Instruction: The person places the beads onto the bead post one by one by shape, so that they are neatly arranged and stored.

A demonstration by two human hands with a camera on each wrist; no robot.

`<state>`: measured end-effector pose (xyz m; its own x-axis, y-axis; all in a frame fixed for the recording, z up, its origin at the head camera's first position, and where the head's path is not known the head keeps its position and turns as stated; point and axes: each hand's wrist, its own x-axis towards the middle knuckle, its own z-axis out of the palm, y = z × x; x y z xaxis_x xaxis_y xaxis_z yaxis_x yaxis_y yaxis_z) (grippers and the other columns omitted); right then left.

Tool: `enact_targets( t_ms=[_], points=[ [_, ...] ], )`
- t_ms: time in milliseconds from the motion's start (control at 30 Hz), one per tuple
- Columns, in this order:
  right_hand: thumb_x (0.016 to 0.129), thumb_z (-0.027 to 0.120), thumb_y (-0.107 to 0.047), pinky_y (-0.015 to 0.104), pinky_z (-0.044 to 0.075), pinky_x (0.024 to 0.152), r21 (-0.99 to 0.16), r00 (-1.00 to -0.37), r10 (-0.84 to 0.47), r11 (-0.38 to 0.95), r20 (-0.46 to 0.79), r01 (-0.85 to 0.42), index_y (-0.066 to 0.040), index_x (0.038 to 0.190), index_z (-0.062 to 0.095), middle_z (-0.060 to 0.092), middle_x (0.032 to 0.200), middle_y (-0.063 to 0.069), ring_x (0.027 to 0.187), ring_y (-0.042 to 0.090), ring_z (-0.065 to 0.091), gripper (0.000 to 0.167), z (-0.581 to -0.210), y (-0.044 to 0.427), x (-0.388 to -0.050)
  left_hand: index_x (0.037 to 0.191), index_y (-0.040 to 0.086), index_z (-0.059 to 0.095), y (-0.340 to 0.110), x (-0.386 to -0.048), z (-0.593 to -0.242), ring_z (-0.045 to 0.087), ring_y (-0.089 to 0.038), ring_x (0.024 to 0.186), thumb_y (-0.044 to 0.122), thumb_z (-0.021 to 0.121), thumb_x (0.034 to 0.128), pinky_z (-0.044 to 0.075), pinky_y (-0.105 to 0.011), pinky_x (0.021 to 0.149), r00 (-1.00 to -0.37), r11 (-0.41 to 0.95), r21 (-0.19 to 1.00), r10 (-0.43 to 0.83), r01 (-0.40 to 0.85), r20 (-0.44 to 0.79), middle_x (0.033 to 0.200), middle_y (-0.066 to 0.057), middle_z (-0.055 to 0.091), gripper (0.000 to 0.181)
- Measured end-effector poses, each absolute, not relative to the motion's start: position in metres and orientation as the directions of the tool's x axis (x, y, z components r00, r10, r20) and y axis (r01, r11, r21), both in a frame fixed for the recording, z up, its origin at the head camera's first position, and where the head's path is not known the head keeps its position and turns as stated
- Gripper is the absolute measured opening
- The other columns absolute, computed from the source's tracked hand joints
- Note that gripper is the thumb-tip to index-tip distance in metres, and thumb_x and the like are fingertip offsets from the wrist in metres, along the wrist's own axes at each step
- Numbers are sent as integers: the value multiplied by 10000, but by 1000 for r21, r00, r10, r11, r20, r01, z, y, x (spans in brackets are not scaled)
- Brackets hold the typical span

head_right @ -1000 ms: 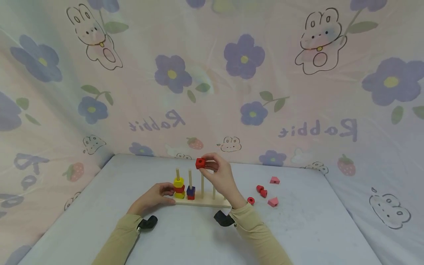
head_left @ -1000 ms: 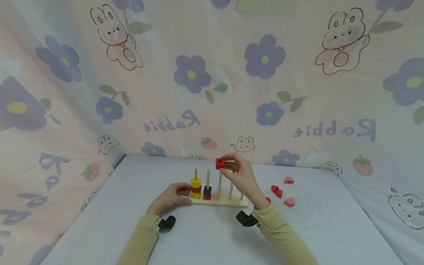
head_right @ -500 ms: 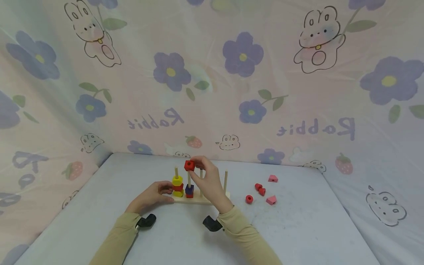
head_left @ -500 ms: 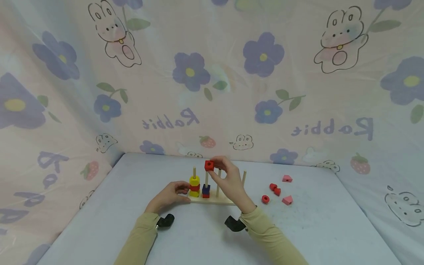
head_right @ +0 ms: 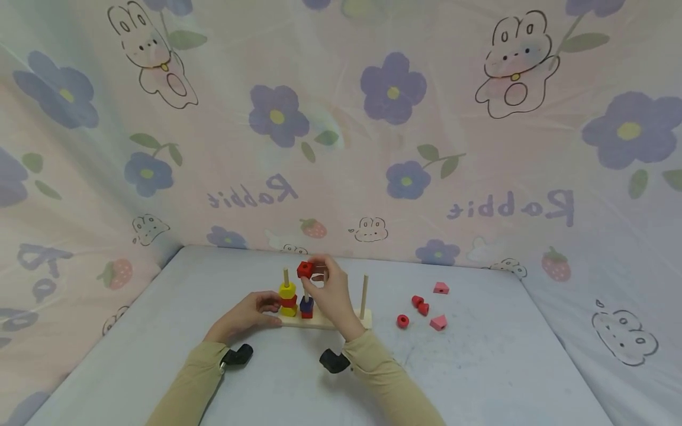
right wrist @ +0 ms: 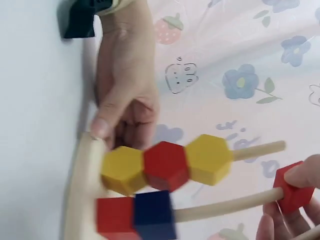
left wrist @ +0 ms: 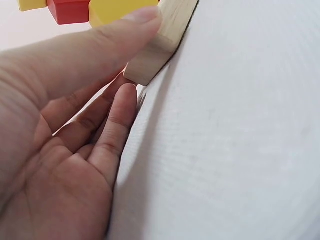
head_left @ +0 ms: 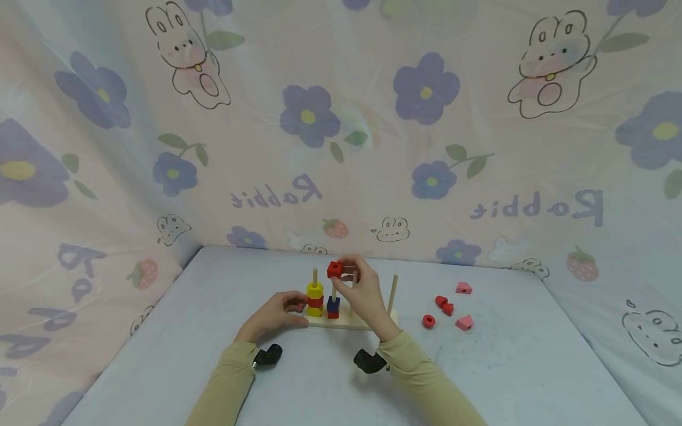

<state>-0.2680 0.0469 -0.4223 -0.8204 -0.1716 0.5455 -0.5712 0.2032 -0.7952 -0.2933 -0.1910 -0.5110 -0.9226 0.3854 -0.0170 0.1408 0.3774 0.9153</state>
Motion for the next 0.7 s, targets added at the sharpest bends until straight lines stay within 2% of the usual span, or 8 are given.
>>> enact_targets(
  t_ms=[133,267,500,700],
  points=[
    [816,736,-24,394,513,872,-886,-899,-152,166,411,-433,-25,1140,524,590,1085,102,961,248,619,387,-439,45,-269,1213,94,600,-191,-294,-511,560,-208,1015,201,829,745,473,-312,933,-922,381,913,387,145,-15,1183,-33,592,532],
    [809,738,-19,427,490,905,-932,-941,-138,153,309,-329,7,1126,511,594,1078,133,996,273,600,391,-455,43,-268,1207,75,600,-191,-295,-510,566,-206,1005,181,828,747,476,-299,922,-917,376,911,399,168,4,1175,-39,596,524],
    [805,732,4,501,446,927,-953,-961,-157,165,229,-254,11,1101,549,629,1056,147,1001,298,593,348,-472,43,-268,1204,27,595,-192,-294,-510,580,-216,1011,123,825,748,477,-323,920,-911,346,920,412,186,29,1183,-77,602,520],
    [817,704,18,459,465,931,-954,-966,-155,186,209,-236,-22,1135,561,618,1112,116,1086,303,574,351,-469,46,-262,1197,31,600,-192,-295,-510,578,-217,1005,116,821,751,480,-323,918,-910,349,918,413,189,31,1175,-75,601,505]
  ],
)
